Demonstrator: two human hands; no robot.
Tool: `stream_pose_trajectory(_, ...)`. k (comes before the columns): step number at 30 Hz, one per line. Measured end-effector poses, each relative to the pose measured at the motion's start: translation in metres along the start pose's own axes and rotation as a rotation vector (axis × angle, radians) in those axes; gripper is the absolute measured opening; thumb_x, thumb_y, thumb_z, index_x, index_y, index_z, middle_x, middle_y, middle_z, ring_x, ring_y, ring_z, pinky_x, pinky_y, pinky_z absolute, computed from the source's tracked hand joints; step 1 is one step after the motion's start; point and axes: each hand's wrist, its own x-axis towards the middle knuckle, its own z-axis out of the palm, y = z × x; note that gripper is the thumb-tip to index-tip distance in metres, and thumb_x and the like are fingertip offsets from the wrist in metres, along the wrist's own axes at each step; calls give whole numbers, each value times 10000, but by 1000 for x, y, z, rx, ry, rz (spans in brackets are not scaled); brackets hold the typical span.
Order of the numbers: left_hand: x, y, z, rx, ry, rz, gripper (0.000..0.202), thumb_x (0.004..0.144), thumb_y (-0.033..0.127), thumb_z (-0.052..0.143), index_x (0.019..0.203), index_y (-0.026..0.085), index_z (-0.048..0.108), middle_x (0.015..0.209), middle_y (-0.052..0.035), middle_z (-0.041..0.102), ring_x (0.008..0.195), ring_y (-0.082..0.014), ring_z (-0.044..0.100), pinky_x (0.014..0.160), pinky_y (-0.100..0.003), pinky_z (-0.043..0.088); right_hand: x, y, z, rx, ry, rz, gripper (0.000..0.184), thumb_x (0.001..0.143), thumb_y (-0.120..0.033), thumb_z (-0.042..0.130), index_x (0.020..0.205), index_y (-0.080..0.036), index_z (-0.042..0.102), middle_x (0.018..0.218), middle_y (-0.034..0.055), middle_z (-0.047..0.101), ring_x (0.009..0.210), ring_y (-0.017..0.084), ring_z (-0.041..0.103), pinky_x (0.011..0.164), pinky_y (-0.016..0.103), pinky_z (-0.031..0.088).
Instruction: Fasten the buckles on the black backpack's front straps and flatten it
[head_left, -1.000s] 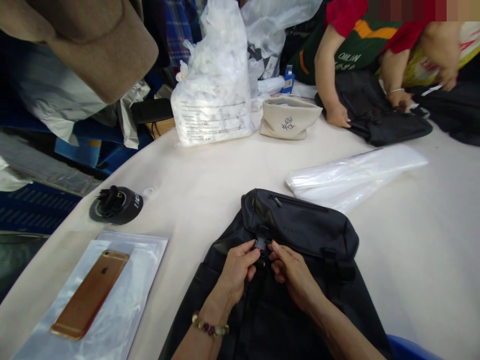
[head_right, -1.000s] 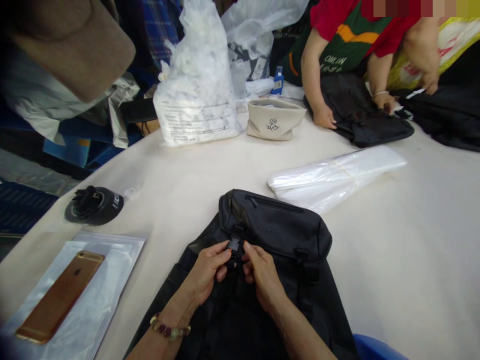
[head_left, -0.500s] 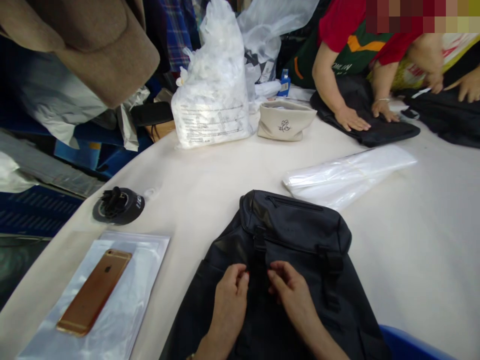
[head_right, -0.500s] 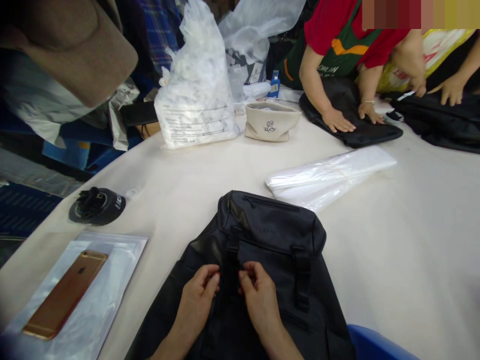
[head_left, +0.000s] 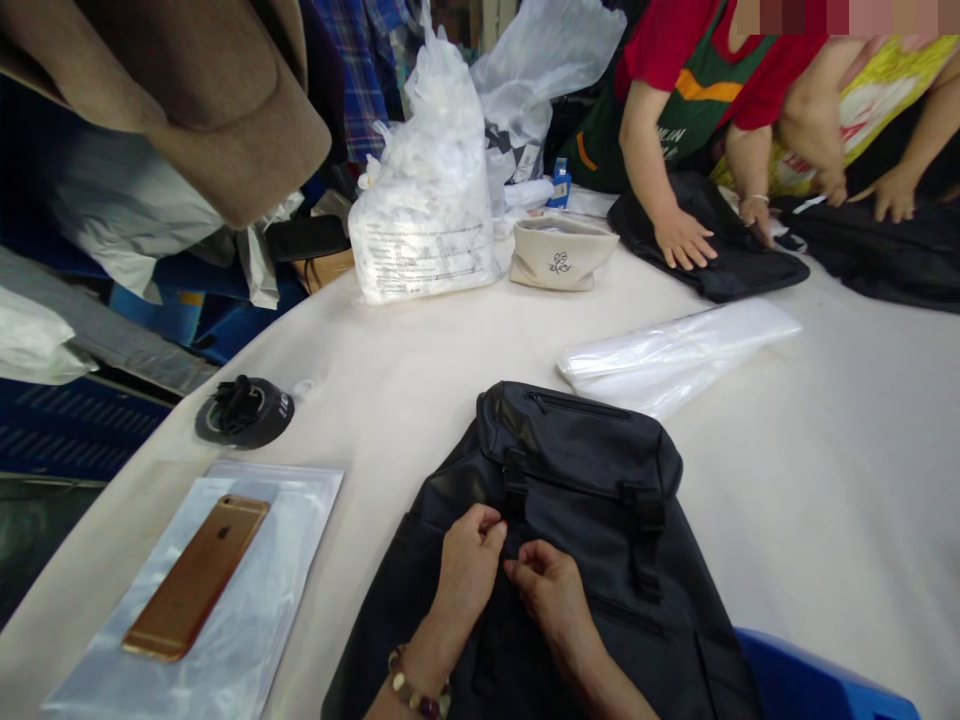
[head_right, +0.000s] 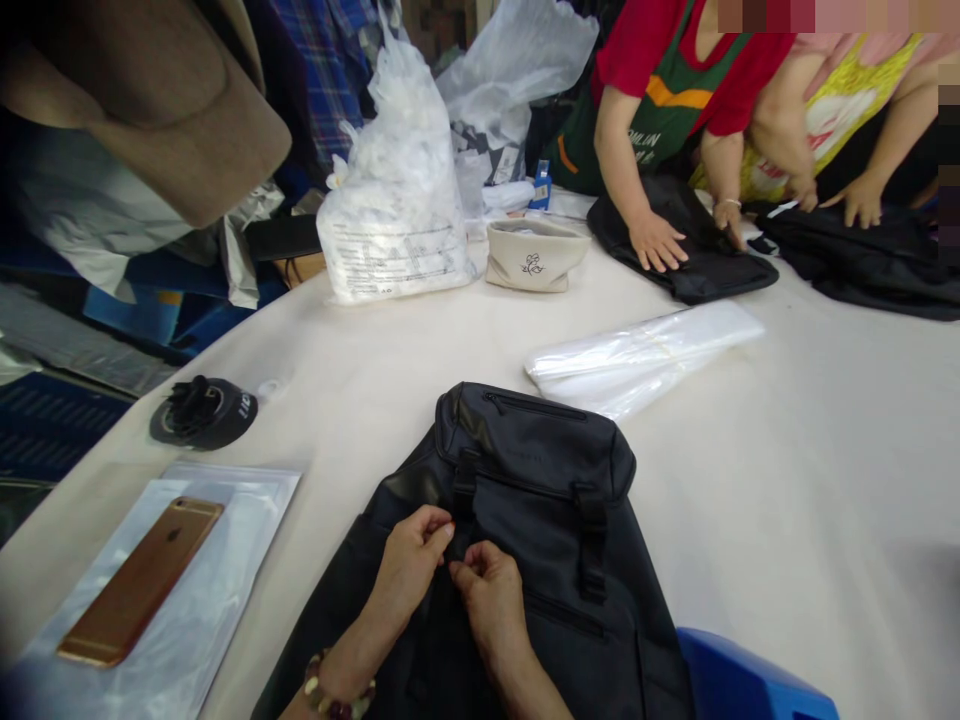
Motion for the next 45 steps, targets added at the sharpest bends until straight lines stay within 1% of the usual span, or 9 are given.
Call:
stream_pose_trajectory(3,5,1,5,16,1,3,88,694,253,564,737,178,551,699,-4,586,678,-152,548,666,-287,411,-2,0,2,-6,-22,-25,213,519,-329,576,524,-194,412,406,-91,330,402,46,248,407,221,159)
stream_pose_trajectory(7,4,5,12,124,77,-34,262,616,339,680,766,193,521,702,16,538,656,-160,518,618,-290,385,-3,0,3,25,-57,-92,154,530,-279,559,526,-175,445,473,-60,398,467,62,290,453,227,220)
stream_pose_trajectory(12,0,3,25,198,223,44,199,683,326,639,750,191,509,761,3,511,714,-166,514,667,-296,380,-4,3,2,26,-103,-155,102,573,-256,550,571,-171,494,537,-19,510,548,115,424,542,251,344)
stream_pose_trajectory(18,1,-6,29,101,259,82,194,704,346,603,665,194,488,694,4,492,675,-168,494,664,-308,380,-2,8,1,-95,-99,-200,60,619,-233,532,603,-178,511,558,-7,543,548,130,466,543,253,382)
stream_pose_trajectory(28,-2,-12,23,-67,217,110,201,714,395,554,678,205,499,654,21,494,635,-147,478,627,-289,393,-9,6,-14,-289,-109,-166,113,711,-301,492,694,-190,492,567,-34,472,491,98,409,461,231,333)
stream_pose_trajectory(34,2,-2,21,-181,218,74,128,614,252,614,634,194,501,603,50,462,572,-110,431,547,-241,353,0,-17,-25,-286,39,-368,246,783,-371,485,931,-203,586,833,48,606,700,153,553,600,267,459)
stream_pose_trajectory(39,1,2,18,-487,78,20,162,600,161,611,753,191,569,598,67,517,572,-87,451,543,-203,361,13,-26,-22,-258,-33,-532,237,806,-341,477,941,-229,635,814,38,547,681,130,527,588,263,463)
stream_pose_trajectory(43,-2,7,13,-697,-69,16,184,645,195,641,826,190,611,685,40,620,653,-101,534,638,-207,426,15,-29,-25,-206,-85,-493,241,807,-359,480,938,-221,628,777,16,519,590,99,496,501,236,430)
stream_pose_trajectory(45,-2,9,12,-742,-68,7,146,679,235,633,817,187,627,704,26,640,667,-110,551,656,-217,435,13,-32,-28,-176,-97,-447,253,797,-384,489,932,-213,616,771,9,522,570,92,492,481,230,419)
